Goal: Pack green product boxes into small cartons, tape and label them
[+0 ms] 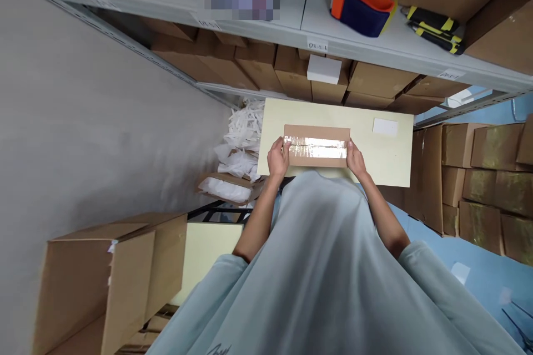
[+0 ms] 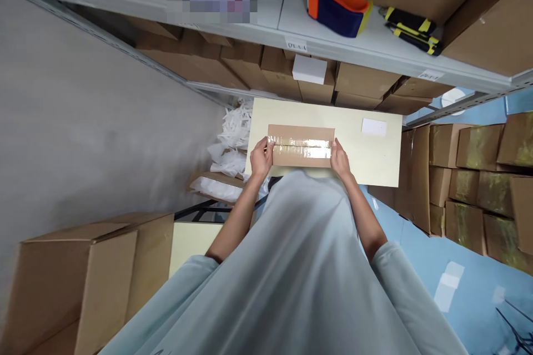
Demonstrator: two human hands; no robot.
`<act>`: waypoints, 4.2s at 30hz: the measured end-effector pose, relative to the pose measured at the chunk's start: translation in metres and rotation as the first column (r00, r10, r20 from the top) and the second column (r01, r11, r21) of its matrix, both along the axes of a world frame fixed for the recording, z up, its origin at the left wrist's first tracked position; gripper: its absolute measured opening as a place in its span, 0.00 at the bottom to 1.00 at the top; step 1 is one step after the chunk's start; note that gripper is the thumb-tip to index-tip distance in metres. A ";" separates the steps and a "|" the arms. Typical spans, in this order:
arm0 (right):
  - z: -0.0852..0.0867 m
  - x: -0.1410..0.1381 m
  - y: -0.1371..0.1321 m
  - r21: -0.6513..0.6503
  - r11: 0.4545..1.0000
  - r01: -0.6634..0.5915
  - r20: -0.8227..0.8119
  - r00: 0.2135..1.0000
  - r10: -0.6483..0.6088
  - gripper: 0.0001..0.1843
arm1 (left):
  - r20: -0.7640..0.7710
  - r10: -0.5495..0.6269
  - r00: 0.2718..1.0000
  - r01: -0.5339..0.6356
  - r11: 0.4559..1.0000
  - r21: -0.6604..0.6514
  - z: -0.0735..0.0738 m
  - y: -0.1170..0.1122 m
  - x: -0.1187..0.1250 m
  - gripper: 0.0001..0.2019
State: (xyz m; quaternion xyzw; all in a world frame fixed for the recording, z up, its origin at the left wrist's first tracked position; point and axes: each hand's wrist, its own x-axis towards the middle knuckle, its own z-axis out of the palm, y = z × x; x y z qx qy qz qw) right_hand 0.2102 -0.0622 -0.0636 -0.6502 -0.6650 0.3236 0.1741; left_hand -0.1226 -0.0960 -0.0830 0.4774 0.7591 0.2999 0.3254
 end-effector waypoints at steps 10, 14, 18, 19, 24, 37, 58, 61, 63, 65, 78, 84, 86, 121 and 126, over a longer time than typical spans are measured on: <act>0.032 -0.001 0.012 0.148 0.989 0.029 -0.117 0.993 -0.012 0.31 | 0.012 -0.026 1.000 0.024 0.992 0.125 0.014 0.020 -0.026 0.15; 0.037 -0.004 0.037 0.196 0.980 -0.008 -0.074 0.997 0.023 0.25 | 0.095 0.016 0.995 -0.033 0.983 0.183 0.014 0.038 -0.035 0.17; 0.024 -0.005 0.039 0.101 0.995 -0.015 0.028 1.000 0.012 0.20 | 0.114 0.164 0.980 -0.167 0.986 0.016 0.002 0.034 -0.024 0.14; 0.020 -0.006 0.035 0.056 0.998 -0.024 0.060 0.998 0.021 0.19 | 0.100 0.197 0.975 -0.194 0.980 -0.042 -0.002 0.030 -0.020 0.14; 0.000 -0.012 0.003 -0.119 0.989 -0.094 0.138 0.984 0.110 0.18 | 0.038 0.253 0.967 -0.241 0.951 -0.193 -0.017 0.000 -0.010 0.08; 0.082 -0.006 0.117 0.351 0.923 -0.156 0.223 0.972 0.079 0.26 | 0.098 0.242 0.965 -0.256 0.950 0.179 0.052 0.084 -0.027 0.22; 0.235 -0.076 0.260 0.321 0.920 -0.225 0.409 0.909 0.079 0.24 | 0.234 -0.150 0.961 -0.029 0.784 0.620 0.191 0.158 0.098 0.12; 0.194 -0.058 0.201 0.374 0.919 -0.126 -0.106 0.978 0.177 0.28 | 0.341 -0.140 0.930 -0.106 0.784 0.612 0.173 0.108 0.096 0.13; 0.166 -0.053 0.147 0.305 0.948 -0.087 -0.484 0.844 0.233 0.34 | 0.368 -0.143 0.919 -0.118 0.790 0.602 0.164 0.074 0.100 0.13; 0.148 -0.055 0.095 0.191 0.974 -0.119 -0.659 0.721 0.217 0.38 | 0.350 -0.149 0.925 -0.091 0.807 0.583 0.158 0.047 0.106 0.12; 0.129 -0.066 -0.013 -0.026 1.000 0.008 -0.781 0.623 -0.025 0.35 | 0.127 -0.349 0.929 0.251 0.842 0.478 0.170 -0.011 0.090 0.11; 0.149 -0.040 -0.045 0.073 0.993 -0.094 -0.651 0.750 0.119 0.29 | 0.200 -0.253 0.947 0.143 0.886 0.441 0.227 -0.003 0.070 0.22; 0.155 -0.029 -0.051 0.092 0.981 -0.169 -0.589 0.785 0.190 0.26 | 0.180 -0.309 0.934 0.205 0.875 0.438 0.248 -0.004 0.063 0.23; 0.148 0.201 -0.160 0.038 0.639 -0.769 0.540 0.554 0.634 0.13 | 0.598 0.315 0.737 -0.633 0.633 0.446 0.073 -0.209 0.263 0.22; 0.116 0.201 -0.141 -0.007 0.668 -0.744 0.542 0.558 0.628 0.16 | 0.616 0.377 0.691 -0.677 0.635 0.371 0.037 -0.187 0.269 0.20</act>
